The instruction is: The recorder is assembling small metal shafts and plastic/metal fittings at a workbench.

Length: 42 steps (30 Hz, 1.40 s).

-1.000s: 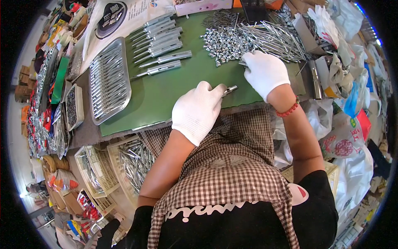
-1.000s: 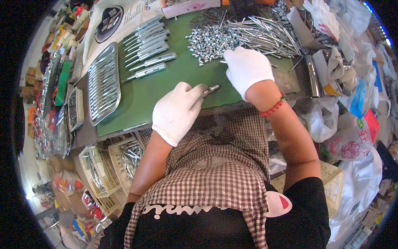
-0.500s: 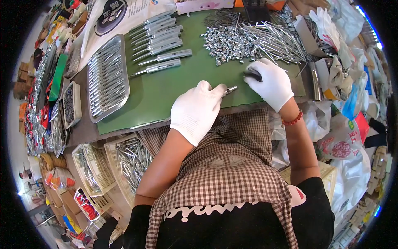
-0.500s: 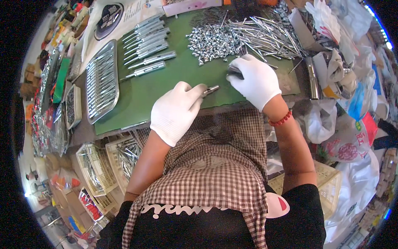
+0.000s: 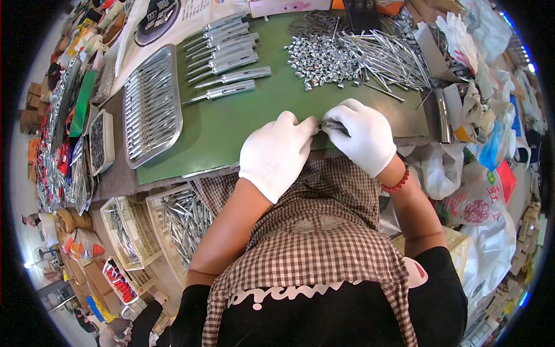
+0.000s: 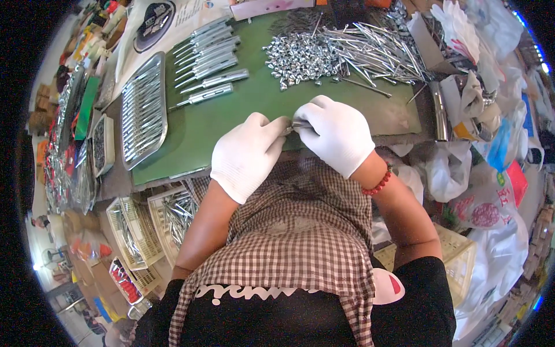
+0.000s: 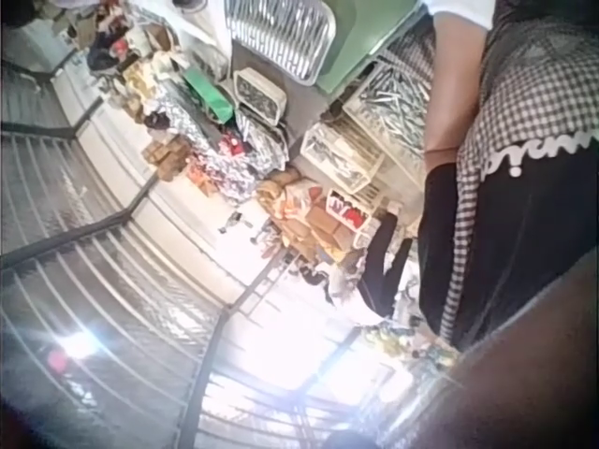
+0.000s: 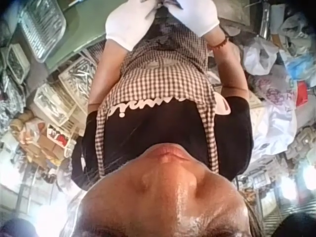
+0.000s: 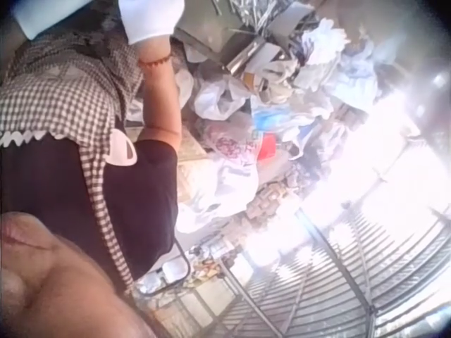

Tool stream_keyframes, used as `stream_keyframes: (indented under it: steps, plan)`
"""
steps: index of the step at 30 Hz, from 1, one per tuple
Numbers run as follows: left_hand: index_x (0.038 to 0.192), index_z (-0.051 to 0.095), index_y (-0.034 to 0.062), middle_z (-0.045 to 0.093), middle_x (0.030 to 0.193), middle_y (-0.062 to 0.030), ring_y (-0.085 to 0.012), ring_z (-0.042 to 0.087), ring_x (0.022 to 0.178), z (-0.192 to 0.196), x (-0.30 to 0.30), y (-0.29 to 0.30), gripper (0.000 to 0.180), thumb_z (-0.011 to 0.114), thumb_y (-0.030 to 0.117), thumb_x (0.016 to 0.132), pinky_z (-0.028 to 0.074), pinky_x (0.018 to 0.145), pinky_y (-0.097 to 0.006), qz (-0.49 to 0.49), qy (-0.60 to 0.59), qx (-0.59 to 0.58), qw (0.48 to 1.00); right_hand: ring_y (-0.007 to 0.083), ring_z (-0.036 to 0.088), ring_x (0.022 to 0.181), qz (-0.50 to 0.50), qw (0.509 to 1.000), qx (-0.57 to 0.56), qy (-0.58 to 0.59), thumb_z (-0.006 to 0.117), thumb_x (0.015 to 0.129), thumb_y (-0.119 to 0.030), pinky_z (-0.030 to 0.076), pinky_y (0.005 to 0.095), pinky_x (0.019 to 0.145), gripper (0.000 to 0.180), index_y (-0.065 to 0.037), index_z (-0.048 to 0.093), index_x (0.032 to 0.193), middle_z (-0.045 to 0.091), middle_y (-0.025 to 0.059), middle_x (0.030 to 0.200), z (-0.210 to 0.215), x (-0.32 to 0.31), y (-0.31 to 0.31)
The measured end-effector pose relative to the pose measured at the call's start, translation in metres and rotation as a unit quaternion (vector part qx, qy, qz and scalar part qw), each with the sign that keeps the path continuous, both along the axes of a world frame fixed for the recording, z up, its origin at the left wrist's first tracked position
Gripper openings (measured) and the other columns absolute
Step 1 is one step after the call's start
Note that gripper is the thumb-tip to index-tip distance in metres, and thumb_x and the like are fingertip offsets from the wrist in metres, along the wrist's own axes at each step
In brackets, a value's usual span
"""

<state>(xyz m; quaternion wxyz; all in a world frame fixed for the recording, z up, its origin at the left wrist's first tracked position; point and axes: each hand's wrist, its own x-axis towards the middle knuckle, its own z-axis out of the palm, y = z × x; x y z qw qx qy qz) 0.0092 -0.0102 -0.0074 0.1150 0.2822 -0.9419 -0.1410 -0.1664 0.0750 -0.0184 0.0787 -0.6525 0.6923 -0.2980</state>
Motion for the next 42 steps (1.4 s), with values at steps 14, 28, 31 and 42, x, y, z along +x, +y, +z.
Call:
stream_keyframes:
  steps: [14,28,31,42]
  plan:
    - [0.113,0.063,0.0188,0.060,0.087,-0.0107,-0.0303,0.064,0.074,-0.002,0.001,0.000,0.024,0.058,0.021,0.090,0.052,0.062,-0.041,-0.020,-0.002,-0.016,1.000,0.0338,0.063,0.080,-0.023,0.996,0.071,-0.054,0.069,0.082,-0.022,0.050,0.0413,0.070,0.016,-0.009,0.066,0.090,0.064,0.0123,0.086,0.003,0.002,0.000]
    - [0.111,0.063,0.0191,0.058,0.084,-0.0105,-0.0322,0.063,0.069,0.005,-0.003,0.001,0.020,0.057,0.022,0.091,0.051,0.058,-0.043,-0.009,-0.056,-0.005,0.998,0.0086,0.023,0.045,0.045,0.593,-0.173,-0.785,0.041,0.098,-0.039,0.018,0.0264,0.044,0.045,-0.003,0.052,0.074,0.026,-0.0041,0.053,-0.012,0.021,-0.043]
    - [0.106,0.062,0.0168,0.058,0.083,-0.0110,-0.0324,0.062,0.068,0.001,-0.003,0.000,0.017,0.058,0.022,0.090,0.051,0.057,-0.043,-0.028,-0.016,-0.021,0.999,0.0076,0.025,0.046,0.012,0.671,-0.158,-0.725,0.040,0.097,-0.032,0.019,0.0259,0.045,0.043,-0.005,0.050,0.065,0.034,-0.0028,0.054,-0.011,0.031,-0.043]
    - [0.093,0.064,0.0061,0.063,0.087,-0.0145,-0.0341,0.067,0.084,0.007,-0.016,-0.019,0.018,0.059,0.023,0.089,0.054,0.073,-0.044,-0.060,-0.058,0.007,0.997,0.0098,0.026,0.045,-0.001,0.610,-0.231,-0.758,0.040,0.099,-0.041,0.018,0.0267,0.043,0.048,-0.006,0.049,0.067,0.028,-0.0025,0.052,-0.021,0.018,-0.037]
